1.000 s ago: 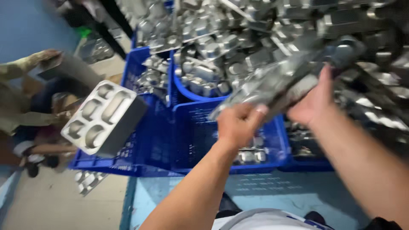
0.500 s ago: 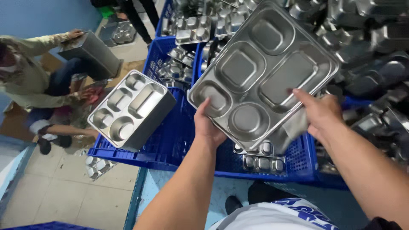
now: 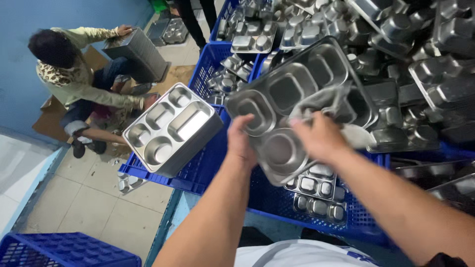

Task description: The person repeatedly picks up stainless steel compartmentalized trays from a blue crate, wipes them with a cloth, and places them into another crate. The process is continuous and repetitive throughout the clip.

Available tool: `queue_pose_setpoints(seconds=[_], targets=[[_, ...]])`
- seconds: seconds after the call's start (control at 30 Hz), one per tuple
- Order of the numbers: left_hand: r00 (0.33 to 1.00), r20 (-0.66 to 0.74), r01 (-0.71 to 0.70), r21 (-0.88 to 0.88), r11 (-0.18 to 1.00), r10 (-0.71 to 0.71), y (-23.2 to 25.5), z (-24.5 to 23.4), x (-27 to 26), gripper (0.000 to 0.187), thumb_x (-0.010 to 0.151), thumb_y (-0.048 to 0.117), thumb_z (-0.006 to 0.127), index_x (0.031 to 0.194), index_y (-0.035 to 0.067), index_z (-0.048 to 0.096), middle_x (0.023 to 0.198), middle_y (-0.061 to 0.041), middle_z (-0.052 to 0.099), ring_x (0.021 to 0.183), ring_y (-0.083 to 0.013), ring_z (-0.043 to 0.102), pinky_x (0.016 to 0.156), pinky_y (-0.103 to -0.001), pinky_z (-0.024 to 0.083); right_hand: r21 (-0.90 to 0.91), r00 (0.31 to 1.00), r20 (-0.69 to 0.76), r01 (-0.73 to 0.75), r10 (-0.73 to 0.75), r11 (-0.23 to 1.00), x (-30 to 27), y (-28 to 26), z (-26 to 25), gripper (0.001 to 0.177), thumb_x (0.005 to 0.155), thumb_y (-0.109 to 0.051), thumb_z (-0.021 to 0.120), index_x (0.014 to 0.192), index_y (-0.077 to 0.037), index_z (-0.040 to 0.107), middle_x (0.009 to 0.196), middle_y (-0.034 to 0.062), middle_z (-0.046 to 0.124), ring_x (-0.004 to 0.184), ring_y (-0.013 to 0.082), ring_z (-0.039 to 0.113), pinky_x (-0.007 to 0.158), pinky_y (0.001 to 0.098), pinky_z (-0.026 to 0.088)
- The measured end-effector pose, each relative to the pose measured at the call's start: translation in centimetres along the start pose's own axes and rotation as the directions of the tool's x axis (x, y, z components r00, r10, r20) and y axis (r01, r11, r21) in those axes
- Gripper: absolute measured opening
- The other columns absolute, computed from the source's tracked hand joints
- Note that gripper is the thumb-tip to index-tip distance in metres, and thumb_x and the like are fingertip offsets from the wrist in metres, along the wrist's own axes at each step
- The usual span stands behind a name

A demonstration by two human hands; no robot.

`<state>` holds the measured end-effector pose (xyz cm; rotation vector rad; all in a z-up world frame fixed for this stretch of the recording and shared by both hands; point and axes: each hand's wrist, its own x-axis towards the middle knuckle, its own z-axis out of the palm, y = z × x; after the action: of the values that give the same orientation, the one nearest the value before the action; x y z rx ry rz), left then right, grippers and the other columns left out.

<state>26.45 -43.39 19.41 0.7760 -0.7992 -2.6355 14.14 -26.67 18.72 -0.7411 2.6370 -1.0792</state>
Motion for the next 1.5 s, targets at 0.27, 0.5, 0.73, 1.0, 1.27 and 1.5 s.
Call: queue_pose_setpoints(seconds=[0.27, 0.5, 0.73, 1.0, 1.27, 1.5], targets=[[0.992, -0.058, -0.115, -0.081, 0.99, 0.111, 4.5, -5.4, 0.5, 0.042, 0.085, 0.032, 0.065, 0.115, 0.003, 0.063, 0.107, -0.015, 0.07, 0.095, -0.0337, 0.07, 0.09, -0.051, 0.058, -0.298, 0.837, 0.31, 0.536, -0.451, 0.79, -5.0, -7.5, 5.8, 0.03, 0.077, -0.009, 0.066, 0.107, -0.012, 0.071, 0.11, 0.0149, 0.069, 0.102, 0.0384, 0.064, 0.084, 0.0512, 0.055], [0.995, -0.019, -0.099, -0.185, 0.978, 0.097, 11.4, -12.4, 0.1, 0.047, 0.085, 0.038, 0.058, 0.115, 0.003, 0.066, 0.11, -0.017, 0.072, 0.098, -0.0358, 0.069, 0.093, -0.051, 0.055, 0.62, 0.698, 0.693, -0.704, 0.178, 0.346, 0.0, -16.5, 14.3, 0.021, 0.088, -0.01, 0.067, 0.108, -0.003, 0.069, 0.1, 0.0148, 0.074, 0.083, 0.0282, 0.074, 0.077, 0.0478, 0.06], [0.969, -0.243, -0.088, -0.167, 0.982, 0.045, 18.7, -21.3, -0.3, 0.053, 0.082, 0.039, 0.055, 0.118, 0.002, 0.067, 0.116, -0.02, 0.073, 0.105, -0.0386, 0.07, 0.099, -0.053, 0.053, 0.833, 0.993, -0.119, 0.106, -0.012, 0.543, 6.3, -22.0, 11.8, 0.018, 0.096, -0.006, 0.071, 0.113, -0.002, 0.069, 0.106, 0.0081, 0.074, 0.092, 0.0191, 0.069, 0.08, 0.0362, 0.059], [0.316, -0.304, 0.244, 0.942, 0.232, 0.899, 15.3, -22.8, -1.8, 0.079, 0.063, 0.014, 0.079, 0.135, 0.001, 0.051, 0.131, -0.026, 0.05, 0.123, -0.0464, 0.044, 0.102, -0.055, 0.032, 0.377, 0.968, 0.205, -0.211, 0.141, 0.902, 7.1, -13.7, 17.8, 0.029, 0.09, -0.015, 0.072, 0.117, -0.005, 0.074, 0.104, 0.0135, 0.076, 0.093, 0.027, 0.07, 0.082, 0.0418, 0.054], [0.895, 0.093, -0.314, 0.824, 0.471, 0.436, 13.5, -15.0, 3.3, 0.082, 0.081, 0.041, 0.08, 0.144, 0.001, 0.047, 0.139, -0.02, 0.057, 0.13, -0.0325, 0.054, 0.11, -0.044, 0.041, 0.854, 0.865, 0.499, -0.501, 0.052, 0.138, 2.6, -10.0, 10.8, 0.042, 0.099, -0.02, 0.044, 0.135, -0.003, 0.058, 0.132, 0.0135, 0.065, 0.122, 0.0286, 0.063, 0.11, 0.0469, 0.045], [0.936, 0.335, -0.156, 0.674, 0.723, -0.11, 5.1, -6.7, 5.8, 0.094, 0.075, 0.042, 0.079, 0.151, 0.01, 0.035, 0.133, -0.021, 0.065, 0.121, -0.0315, 0.063, 0.105, -0.041, 0.047, 0.873, 0.887, 0.427, -0.455, 0.177, 0.176, -5.7, -4.9, 3.3, 0.043, 0.095, -0.02, 0.048, 0.13, -0.001, 0.063, 0.124, 0.0152, 0.07, 0.113, 0.0286, 0.067, 0.101, 0.0477, 0.049]])
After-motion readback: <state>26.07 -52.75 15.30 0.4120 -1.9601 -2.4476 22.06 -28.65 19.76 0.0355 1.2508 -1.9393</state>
